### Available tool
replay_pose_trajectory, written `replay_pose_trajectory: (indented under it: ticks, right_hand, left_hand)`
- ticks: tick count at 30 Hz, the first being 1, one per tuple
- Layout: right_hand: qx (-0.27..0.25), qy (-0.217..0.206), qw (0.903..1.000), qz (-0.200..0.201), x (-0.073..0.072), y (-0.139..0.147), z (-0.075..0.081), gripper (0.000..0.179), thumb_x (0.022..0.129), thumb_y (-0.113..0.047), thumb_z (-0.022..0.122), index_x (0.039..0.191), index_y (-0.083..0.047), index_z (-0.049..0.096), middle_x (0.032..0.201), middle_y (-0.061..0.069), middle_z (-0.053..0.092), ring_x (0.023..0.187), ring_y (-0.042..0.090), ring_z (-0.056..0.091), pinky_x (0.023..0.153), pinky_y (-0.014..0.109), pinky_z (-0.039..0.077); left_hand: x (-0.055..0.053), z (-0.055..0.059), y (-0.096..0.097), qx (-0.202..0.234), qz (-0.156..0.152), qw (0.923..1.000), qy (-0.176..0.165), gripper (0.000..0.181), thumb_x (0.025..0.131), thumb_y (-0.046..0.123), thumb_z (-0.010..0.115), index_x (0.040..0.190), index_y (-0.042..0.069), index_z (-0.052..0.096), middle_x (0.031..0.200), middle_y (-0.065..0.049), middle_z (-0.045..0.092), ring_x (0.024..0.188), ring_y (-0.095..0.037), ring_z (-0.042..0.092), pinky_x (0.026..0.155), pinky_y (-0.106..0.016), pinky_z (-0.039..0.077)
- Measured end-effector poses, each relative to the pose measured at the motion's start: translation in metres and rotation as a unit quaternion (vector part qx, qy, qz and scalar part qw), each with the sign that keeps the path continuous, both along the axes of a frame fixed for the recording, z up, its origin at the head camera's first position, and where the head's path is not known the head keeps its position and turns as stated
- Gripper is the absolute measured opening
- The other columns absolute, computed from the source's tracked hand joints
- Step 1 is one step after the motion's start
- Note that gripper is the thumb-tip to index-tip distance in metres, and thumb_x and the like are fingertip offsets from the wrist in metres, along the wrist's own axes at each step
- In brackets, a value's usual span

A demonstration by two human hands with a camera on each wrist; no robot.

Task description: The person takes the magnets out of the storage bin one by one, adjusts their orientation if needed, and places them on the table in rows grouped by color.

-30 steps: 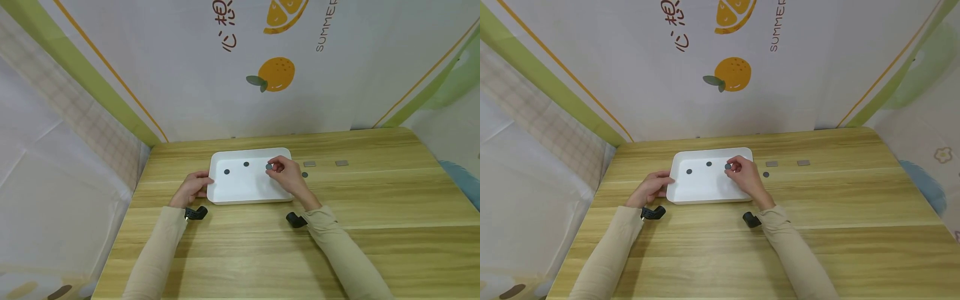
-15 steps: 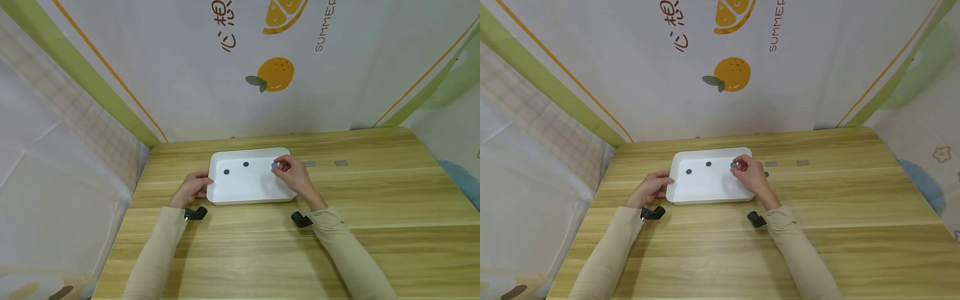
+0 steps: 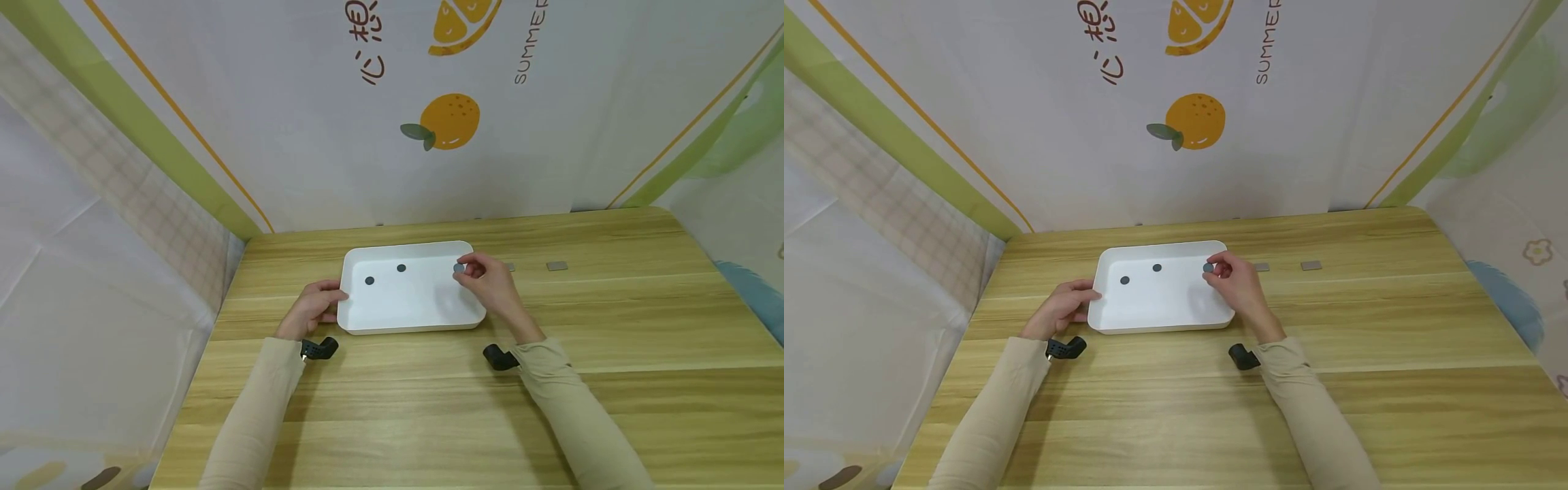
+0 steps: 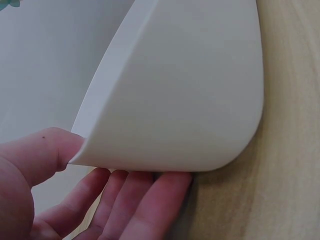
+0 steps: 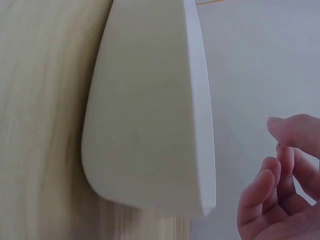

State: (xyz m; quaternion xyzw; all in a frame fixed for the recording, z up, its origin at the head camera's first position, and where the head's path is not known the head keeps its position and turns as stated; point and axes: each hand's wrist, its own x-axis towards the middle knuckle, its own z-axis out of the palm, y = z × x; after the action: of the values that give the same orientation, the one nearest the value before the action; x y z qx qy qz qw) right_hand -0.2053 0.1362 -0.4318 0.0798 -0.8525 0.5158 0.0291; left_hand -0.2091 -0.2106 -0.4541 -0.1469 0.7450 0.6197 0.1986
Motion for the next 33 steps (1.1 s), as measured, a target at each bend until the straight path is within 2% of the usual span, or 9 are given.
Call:
replay_pose_trajectory:
  ticks: [7, 15, 26, 33]
  right_hand:
    - [0.000, -0.003, 0.9998, -0.018, 0.000, 0.010, 0.000, 0.027, 0.085, -0.008, 0.070, 0.110, 0.001, 0.066, 0.084, 0.009, 0.058, 0.076, 0.020, 0.053, 0.062, 0.015, 0.044]
    - [0.015, -0.005, 0.9989, -0.043, -0.001, 0.026, -0.003, 0.026, 0.086, -0.010, 0.070, 0.110, 0.000, 0.067, 0.087, 0.009, 0.058, 0.077, 0.019, 0.052, 0.063, 0.013, 0.043]
    - [0.023, -0.017, 0.9980, -0.057, -0.004, 0.040, -0.005, 0.027, 0.088, -0.012, 0.068, 0.112, 0.001, 0.066, 0.089, 0.010, 0.059, 0.078, 0.018, 0.052, 0.061, 0.013, 0.043]
    - [0.028, -0.018, 0.9971, -0.068, -0.004, 0.052, -0.004, 0.029, 0.089, -0.016, 0.068, 0.113, -0.001, 0.065, 0.090, 0.009, 0.059, 0.077, 0.015, 0.052, 0.063, 0.012, 0.043]
  left_hand:
    - [-0.001, 0.000, 0.001, -0.001, 0.003, 1.0000, -0.005, 0.054, 0.091, 0.008, 0.060, 0.141, 0.001, 0.042, 0.114, -0.010, 0.059, 0.077, -0.010, 0.065, 0.064, -0.027, 0.059]
    - [-0.001, -0.001, 0.000, -0.001, 0.004, 1.0000, -0.004, 0.054, 0.091, 0.008, 0.061, 0.141, 0.000, 0.042, 0.118, -0.012, 0.058, 0.076, -0.010, 0.065, 0.064, -0.026, 0.059]
    - [-0.001, 0.001, 0.000, 0.001, 0.011, 0.9999, -0.008, 0.055, 0.091, 0.008, 0.061, 0.142, 0.000, 0.041, 0.115, -0.011, 0.058, 0.073, -0.010, 0.066, 0.062, -0.026, 0.058]
    - [0.000, 0.002, 0.001, 0.002, 0.010, 0.9999, -0.008, 0.054, 0.091, 0.008, 0.060, 0.142, 0.000, 0.041, 0.120, -0.013, 0.057, 0.075, -0.010, 0.065, 0.063, -0.026, 0.059]
